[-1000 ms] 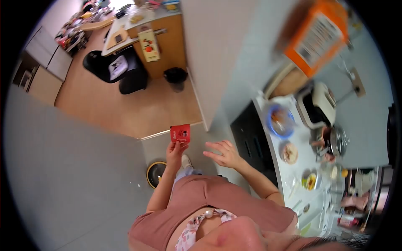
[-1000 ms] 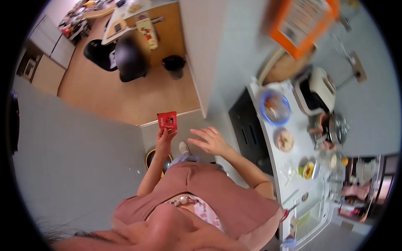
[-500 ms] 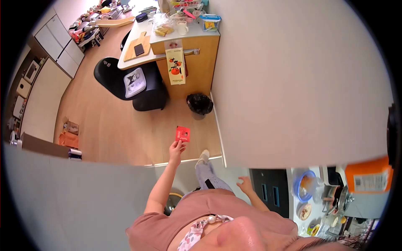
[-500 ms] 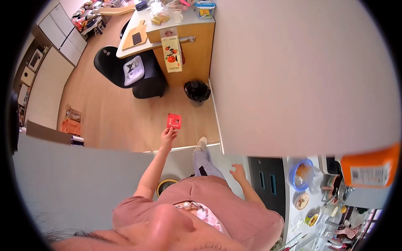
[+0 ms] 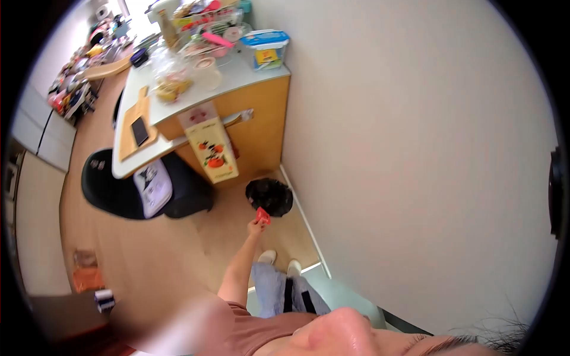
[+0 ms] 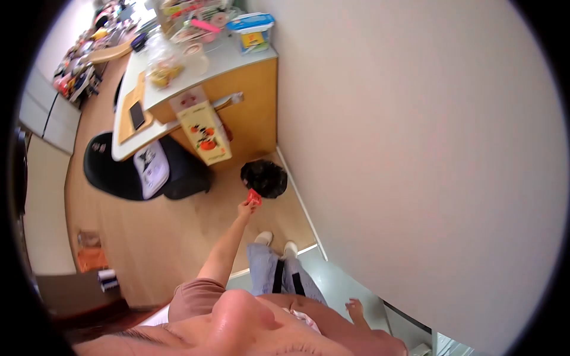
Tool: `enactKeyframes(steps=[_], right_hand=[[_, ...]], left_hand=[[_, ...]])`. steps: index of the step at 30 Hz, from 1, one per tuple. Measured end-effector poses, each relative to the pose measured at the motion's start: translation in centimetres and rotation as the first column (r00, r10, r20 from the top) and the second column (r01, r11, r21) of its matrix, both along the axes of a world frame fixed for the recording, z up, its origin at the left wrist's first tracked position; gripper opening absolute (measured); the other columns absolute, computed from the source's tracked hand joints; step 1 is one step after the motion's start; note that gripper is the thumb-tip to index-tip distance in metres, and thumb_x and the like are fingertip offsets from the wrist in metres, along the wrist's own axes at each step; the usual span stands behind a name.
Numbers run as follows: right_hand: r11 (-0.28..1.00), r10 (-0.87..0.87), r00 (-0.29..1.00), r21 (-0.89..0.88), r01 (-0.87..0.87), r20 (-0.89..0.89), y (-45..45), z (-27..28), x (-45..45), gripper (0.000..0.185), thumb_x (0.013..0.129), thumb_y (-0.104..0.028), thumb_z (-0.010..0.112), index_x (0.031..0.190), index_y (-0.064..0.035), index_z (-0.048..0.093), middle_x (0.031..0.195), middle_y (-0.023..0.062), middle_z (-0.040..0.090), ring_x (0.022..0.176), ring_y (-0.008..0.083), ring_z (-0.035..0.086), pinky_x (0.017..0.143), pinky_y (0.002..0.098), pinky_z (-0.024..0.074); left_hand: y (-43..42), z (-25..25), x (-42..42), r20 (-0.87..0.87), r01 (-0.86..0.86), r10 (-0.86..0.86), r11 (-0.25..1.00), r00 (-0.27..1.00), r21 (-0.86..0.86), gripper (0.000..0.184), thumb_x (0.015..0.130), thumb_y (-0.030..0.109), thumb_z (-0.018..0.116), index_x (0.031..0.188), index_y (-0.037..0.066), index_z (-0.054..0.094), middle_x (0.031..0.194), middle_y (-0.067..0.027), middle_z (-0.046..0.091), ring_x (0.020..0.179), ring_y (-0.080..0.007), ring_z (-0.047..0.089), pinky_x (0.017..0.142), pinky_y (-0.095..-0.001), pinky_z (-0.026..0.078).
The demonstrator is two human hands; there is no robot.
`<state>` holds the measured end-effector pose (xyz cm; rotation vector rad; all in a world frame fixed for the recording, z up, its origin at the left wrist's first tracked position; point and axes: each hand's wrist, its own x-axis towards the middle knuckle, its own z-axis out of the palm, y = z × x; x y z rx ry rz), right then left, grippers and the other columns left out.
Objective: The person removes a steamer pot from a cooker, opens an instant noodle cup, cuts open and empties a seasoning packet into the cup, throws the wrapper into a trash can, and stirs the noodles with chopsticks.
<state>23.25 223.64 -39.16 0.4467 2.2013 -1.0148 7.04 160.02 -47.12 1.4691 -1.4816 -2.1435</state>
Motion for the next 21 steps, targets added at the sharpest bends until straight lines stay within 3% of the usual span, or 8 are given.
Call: enactKeyframes(steps=[3, 5, 8, 11, 14, 16, 19, 21], right_hand=[[0.966, -0.229, 0.953, 0.164, 0.199, 0.198, -0.5, -2.8, 5.1, 0.038, 0.075, -0.020, 0.070, 0.107, -0.0024, 0.059, 0.086, 0.0117, 0.065, 0.064, 0.0164, 0.064, 0.064, 0.0314, 0.0537], [0.924, 0.012, 0.957, 0.362, -0.122, 0.291, -2.5, -1.9, 7.7, 0.037, 0.076, -0.027, 0.068, 0.105, -0.0047, 0.061, 0.095, 0.0107, 0.066, 0.078, 0.0164, 0.065, 0.075, 0.0300, 0.0521], [0.966, -0.100, 0.940, 0.257, 0.014, 0.326, -5.4, -1.8, 9.7, 0.034, 0.079, -0.029, 0.065, 0.106, -0.0073, 0.063, 0.099, 0.0092, 0.066, 0.089, 0.0165, 0.062, 0.081, 0.0285, 0.0489], [0.984, -0.167, 0.907, 0.120, 0.130, 0.386, -8.0, -1.3, 9.9, 0.032, 0.081, -0.030, 0.062, 0.106, -0.0099, 0.065, 0.102, 0.0077, 0.066, 0.100, 0.0165, 0.060, 0.087, 0.0270, 0.0457], [0.920, -0.389, 0.817, 0.129, 0.371, 0.425, -11.9, 2.9, 5.6, 0.025, 0.087, -0.021, 0.050, 0.101, -0.0064, 0.065, 0.096, 0.0062, 0.065, 0.078, 0.0174, 0.062, 0.067, 0.0303, 0.0498], [0.807, -0.492, 0.831, -0.220, 0.547, 0.260, -13.2, 4.8, 6.1, 0.023, 0.089, -0.014, 0.049, 0.103, -0.0014, 0.061, 0.090, 0.0097, 0.064, 0.069, 0.0185, 0.062, 0.054, 0.0323, 0.0510], [0.711, -0.689, 0.720, -0.117, 0.694, 0.087, -17.9, 9.5, 5.8, 0.023, 0.092, -0.020, 0.045, 0.102, -0.0071, 0.062, 0.085, 0.0062, 0.066, 0.064, 0.0145, 0.062, 0.052, 0.0258, 0.0471], [0.612, -0.776, 0.631, -0.251, 0.750, -0.005, -18.9, 9.6, 7.6, 0.023, 0.093, -0.017, 0.045, 0.098, -0.0044, 0.063, 0.083, 0.0071, 0.066, 0.064, 0.0150, 0.062, 0.054, 0.0284, 0.0495]], left_hand=[[-5.1, -8.1, -5.1, -0.033, 0.269, -0.271, 0.961, 0.962, -0.055, 0.011, 0.087, 0.015, 0.058, 0.091, 0.009, 0.067, 0.068, -0.0014, 0.061, 0.051, -0.0099, 0.052, 0.043, -0.0249, 0.040], [-6.4, -8.8, -7.7, -0.083, 0.246, -0.246, 0.969, 0.966, -0.008, 0.014, 0.088, 0.017, 0.056, 0.093, 0.011, 0.067, 0.068, -0.0032, 0.061, 0.051, -0.0133, 0.054, 0.044, -0.0275, 0.042], [-8.3, -9.0, -10.8, 0.285, 0.584, -0.558, 0.812, 0.779, -0.008, 0.023, 0.085, 0.026, 0.059, 0.097, 0.008, 0.067, 0.076, -0.0076, 0.064, 0.061, -0.0223, 0.060, 0.055, -0.0364, 0.049], [-7.8, -10.1, -10.7, 0.276, 0.709, -0.656, 0.677, 0.703, -0.198, 0.027, 0.083, 0.029, 0.061, 0.095, 0.006, 0.066, 0.084, -0.0086, 0.067, 0.079, -0.0248, 0.063, 0.070, -0.0362, 0.049], [-3.6, -3.1, -8.8, 0.259, 0.828, -0.825, 0.371, 0.502, -0.421, 0.031, 0.081, 0.031, 0.063, 0.098, 0.005, 0.066, 0.089, -0.0091, 0.068, 0.083, -0.0237, 0.064, 0.075, -0.0369, 0.050], [-1.5, -3.6, -5.0, 0.186, 0.917, -0.904, 0.352, 0.385, -0.189, 0.031, 0.083, 0.030, 0.062, 0.100, 0.004, 0.065, 0.090, -0.0084, 0.068, 0.083, -0.0218, 0.064, 0.075, -0.0351, 0.049], [3.6, -0.2, -0.6, 0.060, 0.995, -0.994, 0.090, 0.088, 0.041, 0.031, 0.085, 0.029, 0.060, 0.104, 0.004, 0.063, 0.091, -0.0075, 0.067, 0.084, -0.0189, 0.062, 0.075, -0.0323, 0.049], [6.9, 3.9, 1.1, 0.002, 0.980, -0.991, -0.129, -0.130, 0.149, 0.031, 0.087, 0.028, 0.059, 0.106, 0.003, 0.062, 0.092, -0.0069, 0.067, 0.084, -0.0170, 0.061, 0.075, -0.0305, 0.049]])
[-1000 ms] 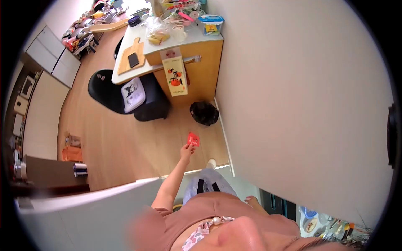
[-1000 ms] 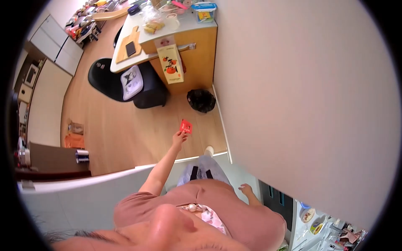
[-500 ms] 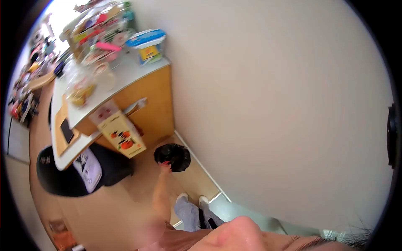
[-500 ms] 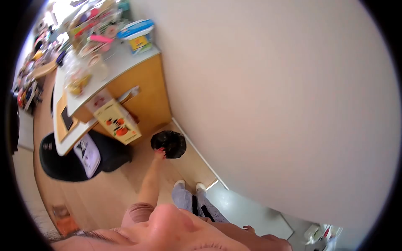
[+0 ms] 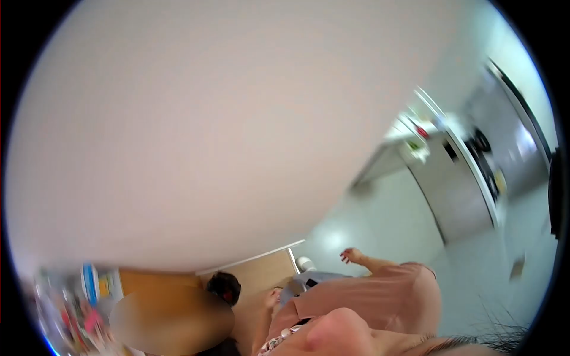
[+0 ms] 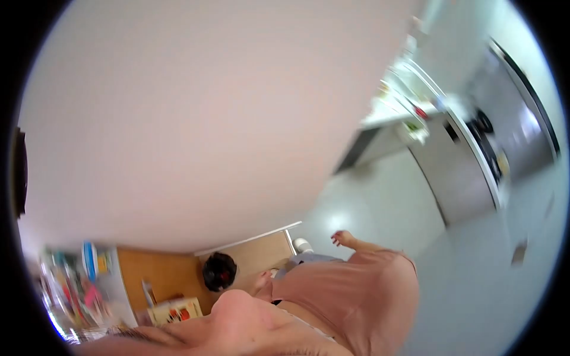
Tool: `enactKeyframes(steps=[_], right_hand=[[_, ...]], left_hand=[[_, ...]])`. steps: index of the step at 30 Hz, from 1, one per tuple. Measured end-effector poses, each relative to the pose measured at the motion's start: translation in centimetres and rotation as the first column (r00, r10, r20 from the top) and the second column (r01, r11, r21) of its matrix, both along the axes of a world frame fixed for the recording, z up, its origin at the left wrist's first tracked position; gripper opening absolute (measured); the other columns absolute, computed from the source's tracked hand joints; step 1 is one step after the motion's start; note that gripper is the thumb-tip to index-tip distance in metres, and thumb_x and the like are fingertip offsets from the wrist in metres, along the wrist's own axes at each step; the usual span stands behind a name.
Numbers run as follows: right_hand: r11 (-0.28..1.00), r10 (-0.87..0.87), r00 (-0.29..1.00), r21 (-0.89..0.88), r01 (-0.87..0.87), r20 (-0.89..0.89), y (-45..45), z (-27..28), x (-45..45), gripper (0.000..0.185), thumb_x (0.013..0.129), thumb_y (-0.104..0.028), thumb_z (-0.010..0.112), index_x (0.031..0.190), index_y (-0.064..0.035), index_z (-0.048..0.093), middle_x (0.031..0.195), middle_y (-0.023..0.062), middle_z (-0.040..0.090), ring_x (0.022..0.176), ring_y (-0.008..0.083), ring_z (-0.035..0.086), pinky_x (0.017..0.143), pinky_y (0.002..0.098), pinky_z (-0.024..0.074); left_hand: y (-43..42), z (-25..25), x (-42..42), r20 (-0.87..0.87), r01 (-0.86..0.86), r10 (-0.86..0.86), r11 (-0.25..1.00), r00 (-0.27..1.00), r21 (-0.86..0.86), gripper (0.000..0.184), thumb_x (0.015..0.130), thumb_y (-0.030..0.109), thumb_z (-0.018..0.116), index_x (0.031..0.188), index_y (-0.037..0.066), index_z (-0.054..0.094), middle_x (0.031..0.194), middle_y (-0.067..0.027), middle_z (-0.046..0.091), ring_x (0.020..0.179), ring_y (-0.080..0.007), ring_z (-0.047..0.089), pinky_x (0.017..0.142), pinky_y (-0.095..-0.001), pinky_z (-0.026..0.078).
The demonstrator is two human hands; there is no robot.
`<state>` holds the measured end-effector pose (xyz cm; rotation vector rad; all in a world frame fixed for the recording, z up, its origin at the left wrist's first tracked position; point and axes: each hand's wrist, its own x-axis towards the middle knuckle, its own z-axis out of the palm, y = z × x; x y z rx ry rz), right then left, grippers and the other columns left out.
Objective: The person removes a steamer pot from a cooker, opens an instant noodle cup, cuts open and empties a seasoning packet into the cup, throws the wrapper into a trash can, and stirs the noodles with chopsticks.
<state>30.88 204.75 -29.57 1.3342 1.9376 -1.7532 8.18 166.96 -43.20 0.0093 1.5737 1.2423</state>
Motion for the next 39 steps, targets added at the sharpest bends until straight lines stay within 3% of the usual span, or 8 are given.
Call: enactKeyframes(steps=[8, 12, 21, 25, 26, 28, 34, 39], right_hand=[[0.758, -0.641, 0.761, 0.072, 0.648, -0.095, 4.5, 2.8, 12.8, 0.032, 0.091, -0.030, 0.052, 0.093, 0.0011, 0.062, 0.077, 0.0114, 0.066, 0.057, 0.0190, 0.061, 0.052, 0.0301, 0.0508], [0.647, -0.719, 0.671, 0.177, 0.741, -0.181, 13.5, 4.8, 20.3, 0.033, 0.090, -0.033, 0.054, 0.100, -0.0020, 0.061, 0.081, 0.0072, 0.064, 0.060, 0.0136, 0.059, 0.055, 0.0272, 0.0448], [0.515, -0.449, 0.824, 0.654, 0.554, -0.345, 43.7, 18.4, 27.7, 0.035, 0.083, -0.022, 0.064, 0.108, 0.0013, 0.060, 0.088, 0.0100, 0.064, 0.058, 0.0137, 0.059, 0.056, 0.0282, 0.0485], [0.478, -0.254, 0.943, 0.819, 0.316, -0.215, 58.1, 20.1, 22.2, 0.041, 0.075, -0.021, 0.068, 0.109, -0.0003, 0.058, 0.109, 0.0172, 0.056, 0.096, 0.0336, 0.056, 0.082, 0.0388, 0.0469], [0.309, -0.150, 0.971, 0.925, 0.222, -0.184, 60.9, 20.0, 20.1, 0.043, 0.077, -0.020, 0.067, 0.113, 0.0006, 0.055, 0.112, 0.0169, 0.053, 0.089, 0.0306, 0.060, 0.079, 0.0370, 0.0486], [0.400, -0.205, 0.975, 0.903, 0.158, -0.080, 66.0, 20.1, 15.9, 0.049, 0.074, -0.019, 0.066, 0.117, -0.0004, 0.052, 0.115, 0.0189, 0.051, 0.103, 0.0360, 0.053, 0.086, 0.0406, 0.0462], [0.331, -0.182, 0.964, 0.935, -0.127, 0.195, 79.5, 13.7, 8.3, 0.037, 0.075, -0.011, 0.056, 0.108, 0.0033, 0.049, 0.115, 0.0223, 0.046, 0.091, 0.0399, 0.059, 0.077, 0.0447, 0.0500], [0.525, -0.115, 0.876, 0.777, -0.347, 0.469, 82.5, 14.6, 4.8, 0.030, 0.074, -0.012, 0.056, 0.102, 0.0013, 0.056, 0.106, 0.0214, 0.055, 0.087, 0.0359, 0.063, 0.074, 0.0410, 0.0524]], left_hand=[[18.0, 13.4, 1.8, -0.205, 0.570, -0.543, 0.814, 0.814, 0.108, 0.031, 0.092, 0.025, 0.055, 0.114, 0.003, 0.058, 0.098, -0.0048, 0.065, 0.087, -0.0103, 0.058, 0.076, -0.0236, 0.047], [31.2, 18.3, 4.5, -0.353, 0.719, -0.638, 0.670, 0.684, 0.184, 0.032, 0.092, 0.025, 0.055, 0.115, 0.003, 0.058, 0.103, -0.0051, 0.064, 0.088, -0.0103, 0.058, 0.078, -0.0235, 0.046], [58.1, 28.1, 15.1, -0.277, 0.460, -0.367, 0.733, 0.888, 0.502, 0.033, 0.089, 0.013, 0.059, 0.119, 0.002, 0.052, 0.111, -0.0077, 0.061, 0.095, -0.0116, 0.058, 0.082, -0.0246, 0.047], [67.2, 31.4, 13.5, -0.380, 0.386, -0.175, 0.700, 0.908, 0.601, 0.046, 0.082, 0.004, 0.065, 0.125, 0.001, 0.047, 0.119, -0.0099, 0.056, 0.100, -0.0152, 0.056, 0.084, -0.0259, 0.048], [69.7, 31.9, 12.5, -0.424, 0.388, -0.129, 0.692, 0.897, 0.610, 0.050, 0.081, 0.003, 0.066, 0.126, 0.001, 0.045, 0.121, -0.0105, 0.054, 0.102, -0.0161, 0.055, 0.083, -0.0262, 0.048], [75.0, 33.0, 10.6, -0.422, 0.329, -0.059, 0.726, 0.905, 0.604, 0.056, 0.079, 0.003, 0.068, 0.128, 0.000, 0.042, 0.125, -0.0127, 0.051, 0.107, -0.0184, 0.053, 0.084, -0.0272, 0.049], [92.6, 34.1, 7.3, -0.524, 0.222, 0.082, 0.843, 0.848, 0.490, 0.088, 0.073, 0.003, 0.073, 0.140, 0.003, 0.016, 0.138, -0.0185, 0.031, 0.122, -0.0298, 0.040, 0.094, -0.0362, 0.044], [104.2, 29.5, 5.5, -0.718, 0.251, 0.048, 0.919, 0.695, 0.304, 0.111, 0.061, 0.006, 0.080, 0.141, 0.002, 0.004, 0.142, -0.0208, 0.016, 0.130, -0.0336, 0.025, 0.102, -0.0408, 0.035]])
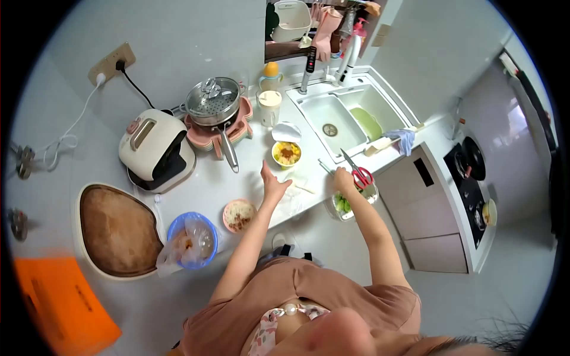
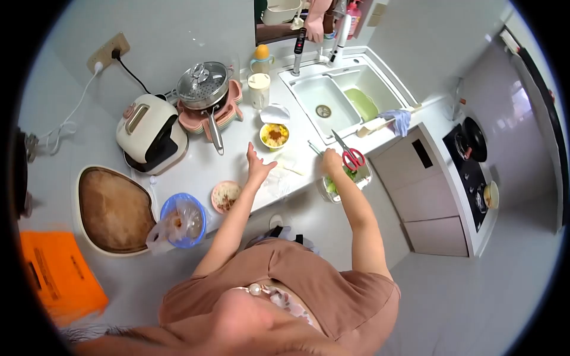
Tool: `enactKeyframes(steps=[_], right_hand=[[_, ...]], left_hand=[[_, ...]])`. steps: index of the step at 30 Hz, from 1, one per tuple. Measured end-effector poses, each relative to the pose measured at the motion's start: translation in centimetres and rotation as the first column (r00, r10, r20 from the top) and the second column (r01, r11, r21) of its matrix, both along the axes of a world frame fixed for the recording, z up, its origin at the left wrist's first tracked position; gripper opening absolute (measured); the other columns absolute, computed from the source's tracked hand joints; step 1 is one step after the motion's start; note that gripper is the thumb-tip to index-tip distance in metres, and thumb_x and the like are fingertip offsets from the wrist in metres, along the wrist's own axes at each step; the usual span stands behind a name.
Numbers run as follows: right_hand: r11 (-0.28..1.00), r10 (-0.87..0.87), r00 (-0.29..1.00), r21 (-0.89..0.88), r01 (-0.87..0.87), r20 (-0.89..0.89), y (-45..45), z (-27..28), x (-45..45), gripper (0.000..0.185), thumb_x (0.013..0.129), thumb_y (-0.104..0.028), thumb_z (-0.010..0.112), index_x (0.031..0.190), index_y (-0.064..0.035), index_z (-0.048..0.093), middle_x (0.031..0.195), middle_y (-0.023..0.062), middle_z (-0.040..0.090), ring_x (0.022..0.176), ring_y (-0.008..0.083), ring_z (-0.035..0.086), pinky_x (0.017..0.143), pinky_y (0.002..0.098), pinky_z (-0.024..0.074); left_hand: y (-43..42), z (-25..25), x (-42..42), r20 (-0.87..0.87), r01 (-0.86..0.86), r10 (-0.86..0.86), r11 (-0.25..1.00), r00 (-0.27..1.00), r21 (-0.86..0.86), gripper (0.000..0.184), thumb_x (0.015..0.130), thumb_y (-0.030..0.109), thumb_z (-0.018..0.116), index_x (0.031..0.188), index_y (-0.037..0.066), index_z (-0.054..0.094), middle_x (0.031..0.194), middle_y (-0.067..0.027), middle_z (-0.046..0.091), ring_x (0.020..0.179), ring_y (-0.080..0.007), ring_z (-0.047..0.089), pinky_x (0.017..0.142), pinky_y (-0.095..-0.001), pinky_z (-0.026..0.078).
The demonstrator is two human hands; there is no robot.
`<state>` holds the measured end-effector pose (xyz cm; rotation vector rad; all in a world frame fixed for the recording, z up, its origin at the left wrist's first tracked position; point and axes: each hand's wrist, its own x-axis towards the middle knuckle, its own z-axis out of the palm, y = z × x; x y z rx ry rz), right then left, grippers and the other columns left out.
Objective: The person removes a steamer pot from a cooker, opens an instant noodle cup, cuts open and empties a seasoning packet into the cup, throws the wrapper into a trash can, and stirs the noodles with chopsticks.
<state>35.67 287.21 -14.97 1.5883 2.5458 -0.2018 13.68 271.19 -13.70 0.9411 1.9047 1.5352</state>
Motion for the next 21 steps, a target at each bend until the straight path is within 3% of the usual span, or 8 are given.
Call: enactKeyframes(steps=[2, 3, 6, 9, 11, 14, 16, 21], right_hand=[[0.997, 0.039, 0.999, -0.074, -0.037, 0.024, 0.8, 0.5, -0.7, 0.028, 0.073, -0.014, 0.058, 0.097, 0.0010, 0.060, 0.097, 0.0199, 0.062, 0.084, 0.0354, 0.064, 0.075, 0.0400, 0.0525], [0.992, 0.100, 0.993, -0.089, -0.094, 0.061, 0.8, 1.1, -0.9, 0.024, 0.073, -0.021, 0.058, 0.086, -0.0024, 0.065, 0.083, 0.0173, 0.066, 0.083, 0.0345, 0.065, 0.074, 0.0403, 0.0525], [0.995, 0.042, 0.998, -0.089, -0.045, -0.037, 2.8, 1.5, -0.6, 0.029, 0.073, -0.028, 0.054, 0.083, -0.0022, 0.066, 0.083, 0.0207, 0.065, 0.080, 0.0356, 0.064, 0.073, 0.0434, 0.0514], [0.995, -0.086, 0.989, -0.050, 0.081, -0.122, 3.3, 9.8, -1.3, 0.042, 0.078, -0.042, 0.053, 0.076, -0.0037, 0.069, 0.074, 0.0187, 0.065, 0.073, 0.0338, 0.064, 0.069, 0.0438, 0.0494], [0.952, -0.245, 0.800, -0.291, 0.092, -0.548, 3.8, 13.9, -0.5, 0.046, 0.085, -0.044, 0.049, 0.075, -0.0030, 0.067, 0.062, 0.0113, 0.061, 0.060, 0.0249, 0.060, 0.056, 0.0360, 0.0437], [0.962, -0.151, 0.487, -0.241, -0.128, -0.860, 3.0, 18.2, -2.5, 0.045, 0.093, -0.037, 0.040, 0.076, -0.0024, 0.063, 0.058, 0.0041, 0.050, 0.054, 0.0141, 0.046, 0.050, 0.0300, 0.0349], [0.944, -0.070, 0.469, -0.210, -0.253, -0.880, 2.9, 17.2, -3.9, 0.043, 0.093, -0.035, 0.040, 0.073, -0.0019, 0.061, 0.062, 0.0041, 0.050, 0.056, 0.0124, 0.044, 0.051, 0.0286, 0.0345], [0.815, 0.304, 0.521, -0.066, -0.576, -0.797, 2.7, 12.8, -7.3, 0.028, 0.088, -0.025, 0.057, 0.076, 0.0004, 0.061, 0.070, 0.0129, 0.058, 0.066, 0.0284, 0.057, 0.061, 0.0354, 0.0455]], left_hand=[[2.7, -0.2, -0.7, -0.133, -0.030, 0.023, 0.998, 0.991, -0.050, 0.112, 0.057, 0.004, 0.078, 0.140, -0.001, 0.003, 0.141, -0.0240, 0.017, 0.130, -0.0380, 0.022, 0.110, -0.0393, 0.020], [3.3, -0.1, -0.9, -0.122, -0.030, 0.019, 0.996, 0.992, -0.086, 0.112, 0.057, 0.004, 0.078, 0.140, -0.001, 0.004, 0.141, -0.0243, 0.017, 0.131, -0.0381, 0.022, 0.109, -0.0395, 0.021], [5.4, -0.5, -1.7, -0.087, -0.024, 0.012, 0.990, 0.996, -0.140, 0.111, 0.056, 0.002, 0.076, 0.140, 0.000, 0.004, 0.142, -0.0236, 0.020, 0.131, -0.0386, 0.024, 0.108, -0.0405, 0.023], [5.9, -2.2, -2.4, -0.108, 0.002, -0.013, 0.994, 0.994, -0.108, 0.113, 0.054, 0.001, 0.077, 0.141, 0.001, 0.004, 0.142, -0.0210, 0.023, 0.130, -0.0375, 0.026, 0.108, -0.0406, 0.023], [5.9, -1.3, -2.4, -0.054, 0.009, -0.015, 0.994, 0.998, -0.107, 0.114, 0.055, 0.000, 0.078, 0.141, 0.001, 0.004, 0.141, -0.0193, 0.026, 0.130, -0.0338, 0.028, 0.108, -0.0390, 0.026], [5.7, -0.7, -2.0, 0.007, -0.014, 0.015, 0.996, 1.000, -0.086, 0.114, 0.055, -0.001, 0.080, 0.141, 0.003, 0.005, 0.140, -0.0180, 0.029, 0.128, -0.0309, 0.033, 0.105, -0.0374, 0.031], [6.2, -1.1, -1.4, 0.024, -0.052, 0.054, 0.996, 0.998, -0.070, 0.115, 0.055, 0.000, 0.081, 0.142, 0.004, 0.005, 0.138, -0.0177, 0.030, 0.126, -0.0302, 0.036, 0.104, -0.0368, 0.033], [6.1, -2.0, -0.3, -0.004, -0.145, 0.145, 0.989, 0.989, -0.020, 0.116, 0.054, 0.001, 0.083, 0.142, 0.005, 0.007, 0.133, -0.0174, 0.036, 0.121, -0.0293, 0.041, 0.102, -0.0361, 0.036]])
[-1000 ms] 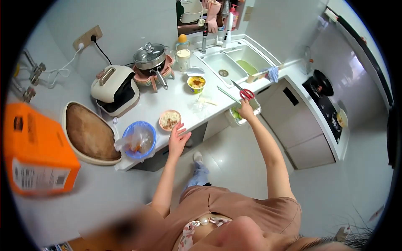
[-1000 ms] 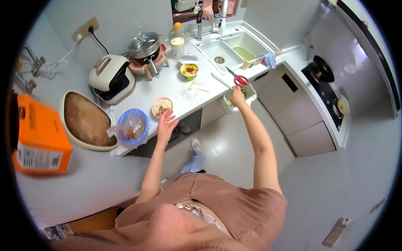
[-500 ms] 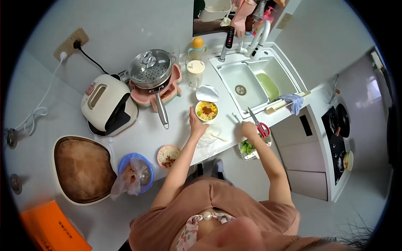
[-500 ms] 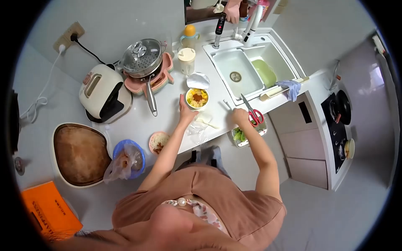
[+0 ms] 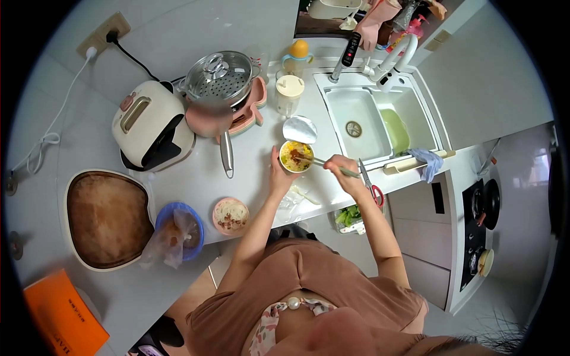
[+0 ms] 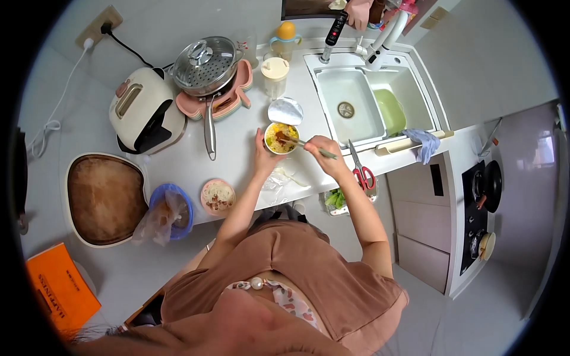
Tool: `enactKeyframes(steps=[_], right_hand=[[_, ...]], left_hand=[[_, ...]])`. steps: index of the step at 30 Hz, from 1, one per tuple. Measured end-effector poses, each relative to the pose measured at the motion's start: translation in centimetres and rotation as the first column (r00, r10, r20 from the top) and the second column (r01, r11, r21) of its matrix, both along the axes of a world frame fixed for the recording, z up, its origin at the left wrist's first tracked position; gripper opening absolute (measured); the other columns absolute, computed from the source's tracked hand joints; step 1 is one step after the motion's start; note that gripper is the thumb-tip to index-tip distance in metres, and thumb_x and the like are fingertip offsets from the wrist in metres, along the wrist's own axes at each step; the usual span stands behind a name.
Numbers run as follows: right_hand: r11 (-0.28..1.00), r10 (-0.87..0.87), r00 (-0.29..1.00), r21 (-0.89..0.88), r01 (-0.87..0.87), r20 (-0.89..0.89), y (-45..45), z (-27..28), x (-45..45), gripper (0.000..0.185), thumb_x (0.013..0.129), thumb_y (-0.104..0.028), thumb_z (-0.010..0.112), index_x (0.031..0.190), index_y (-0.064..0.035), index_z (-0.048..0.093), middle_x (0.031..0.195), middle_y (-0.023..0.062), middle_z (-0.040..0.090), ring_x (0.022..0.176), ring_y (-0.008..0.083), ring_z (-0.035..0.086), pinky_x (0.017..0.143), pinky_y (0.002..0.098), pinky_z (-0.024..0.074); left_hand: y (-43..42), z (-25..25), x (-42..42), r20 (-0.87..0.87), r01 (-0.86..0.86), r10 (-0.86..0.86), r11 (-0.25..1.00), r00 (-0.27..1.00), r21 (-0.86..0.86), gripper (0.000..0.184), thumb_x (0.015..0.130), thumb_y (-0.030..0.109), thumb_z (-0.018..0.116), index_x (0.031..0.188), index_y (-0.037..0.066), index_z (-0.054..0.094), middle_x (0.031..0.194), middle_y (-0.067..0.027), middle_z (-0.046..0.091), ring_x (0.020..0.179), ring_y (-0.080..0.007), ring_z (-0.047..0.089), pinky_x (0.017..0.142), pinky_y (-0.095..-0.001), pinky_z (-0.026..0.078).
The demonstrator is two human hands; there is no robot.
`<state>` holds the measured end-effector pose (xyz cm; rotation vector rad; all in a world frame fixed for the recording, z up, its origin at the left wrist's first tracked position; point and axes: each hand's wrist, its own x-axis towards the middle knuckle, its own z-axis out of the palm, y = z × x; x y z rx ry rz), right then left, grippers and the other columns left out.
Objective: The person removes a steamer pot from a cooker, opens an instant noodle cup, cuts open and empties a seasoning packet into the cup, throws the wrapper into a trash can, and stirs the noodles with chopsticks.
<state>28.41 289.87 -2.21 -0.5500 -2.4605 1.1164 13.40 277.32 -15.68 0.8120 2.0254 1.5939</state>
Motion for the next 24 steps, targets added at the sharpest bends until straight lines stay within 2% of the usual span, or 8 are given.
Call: enactKeyframes(steps=[1, 4, 7, 10, 12, 18, 20, 24], right_hand=[[0.993, 0.038, 0.999, 0.110, -0.039, 0.010, -0.2, -0.6, -0.5, 0.031, 0.089, -0.027, 0.056, 0.079, 0.0010, 0.061, 0.072, 0.0137, 0.059, 0.068, 0.0306, 0.057, 0.063, 0.0364, 0.0464], [0.993, 0.115, 0.993, 0.007, -0.115, -0.012, -0.8, -1.5, -0.8, 0.029, 0.089, -0.027, 0.055, 0.083, 0.0006, 0.063, 0.075, 0.0144, 0.061, 0.071, 0.0320, 0.058, 0.064, 0.0364, 0.0474], [0.963, -0.033, 0.999, -0.265, 0.040, 0.033, -0.4, -0.8, -0.1, 0.038, 0.093, -0.032, 0.049, 0.089, 0.0035, 0.063, 0.081, 0.0130, 0.064, 0.071, 0.0224, 0.063, 0.068, 0.0314, 0.0508], [0.801, -0.201, 0.979, -0.575, 0.167, 0.005, 1.1, -1.0, 0.9, 0.039, 0.094, -0.031, 0.049, 0.089, 0.0058, 0.060, 0.080, 0.0118, 0.064, 0.071, 0.0173, 0.064, 0.069, 0.0276, 0.0520], [0.767, -0.208, 0.976, -0.609, 0.202, 0.062, 1.5, -2.0, 1.2, 0.036, 0.094, -0.030, 0.049, 0.087, 0.0039, 0.059, 0.079, 0.0099, 0.063, 0.071, 0.0167, 0.063, 0.068, 0.0270, 0.0514], [0.945, -0.194, 0.976, -0.284, 0.160, -0.095, 0.6, -8.2, 0.5, 0.032, 0.094, -0.025, 0.048, 0.085, 0.0041, 0.060, 0.073, 0.0079, 0.061, 0.064, 0.0156, 0.060, 0.062, 0.0269, 0.0480], [0.812, -0.401, 0.893, -0.531, 0.243, -0.205, -0.3, -9.0, 0.5, 0.035, 0.095, -0.028, 0.047, 0.084, 0.0031, 0.058, 0.067, 0.0100, 0.060, 0.057, 0.0158, 0.057, 0.057, 0.0266, 0.0460], [0.319, -0.732, 0.667, -0.935, 0.158, -0.138, -0.1, -11.9, 0.8, 0.035, 0.094, -0.034, 0.047, 0.083, -0.0019, 0.053, 0.064, 0.0137, 0.060, 0.052, 0.0170, 0.055, 0.053, 0.0261, 0.0450]], left_hand=[[0.0, -0.2, 0.2, -0.029, -0.009, 0.010, 1.000, 1.000, 0.018, 0.116, 0.054, 0.001, 0.083, 0.142, 0.005, 0.007, 0.132, -0.0174, 0.037, 0.121, -0.0295, 0.042, 0.101, -0.0364, 0.036], [0.1, -0.8, 0.6, -0.097, -0.034, 0.040, 0.998, 0.994, 0.060, 0.115, 0.054, 0.001, 0.083, 0.141, 0.005, 0.008, 0.129, -0.0176, 0.039, 0.119, -0.0302, 0.043, 0.101, -0.0374, 0.036], [-0.2, -1.0, 0.9, -0.120, -0.041, 0.046, 0.998, 0.992, 0.042, 0.116, 0.053, 0.001, 0.083, 0.142, 0.006, 0.009, 0.130, -0.0181, 0.038, 0.119, -0.0313, 0.042, 0.101, -0.0386, 0.036], [-0.7, -0.1, 1.2, -0.125, -0.037, 0.035, 0.999, 0.992, -0.015, 0.116, 0.053, 0.000, 0.083, 0.142, 0.006, 0.008, 0.131, -0.0186, 0.037, 0.120, -0.0320, 0.041, 0.101, -0.0393, 0.035], [-0.9, 0.2, 1.5, -0.152, -0.039, 0.035, 0.999, 0.988, -0.023, 0.116, 0.054, -0.002, 0.082, 0.143, 0.007, 0.007, 0.131, -0.0190, 0.036, 0.121, -0.0321, 0.040, 0.101, -0.0396, 0.035], [-2.8, 2.8, 1.7, -0.111, -0.038, 0.032, 0.998, 0.993, -0.048, 0.098, 0.065, -0.004, 0.070, 0.143, 0.010, 0.012, 0.135, -0.0191, 0.029, 0.126, -0.0341, 0.031, 0.102, -0.0426, 0.033], [-4.0, 4.1, 1.7, -0.119, -0.033, 0.031, 0.999, 0.992, -0.008, 0.090, 0.067, -0.005, 0.067, 0.141, 0.009, 0.018, 0.134, -0.0176, 0.031, 0.125, -0.0328, 0.034, 0.100, -0.0419, 0.035], [-6.4, 6.2, 1.7, -0.140, -0.061, 0.066, 0.997, 0.988, 0.038, 0.079, 0.070, -0.006, 0.064, 0.138, 0.008, 0.028, 0.133, -0.0146, 0.036, 0.121, -0.0295, 0.039, 0.095, -0.0393, 0.040]])
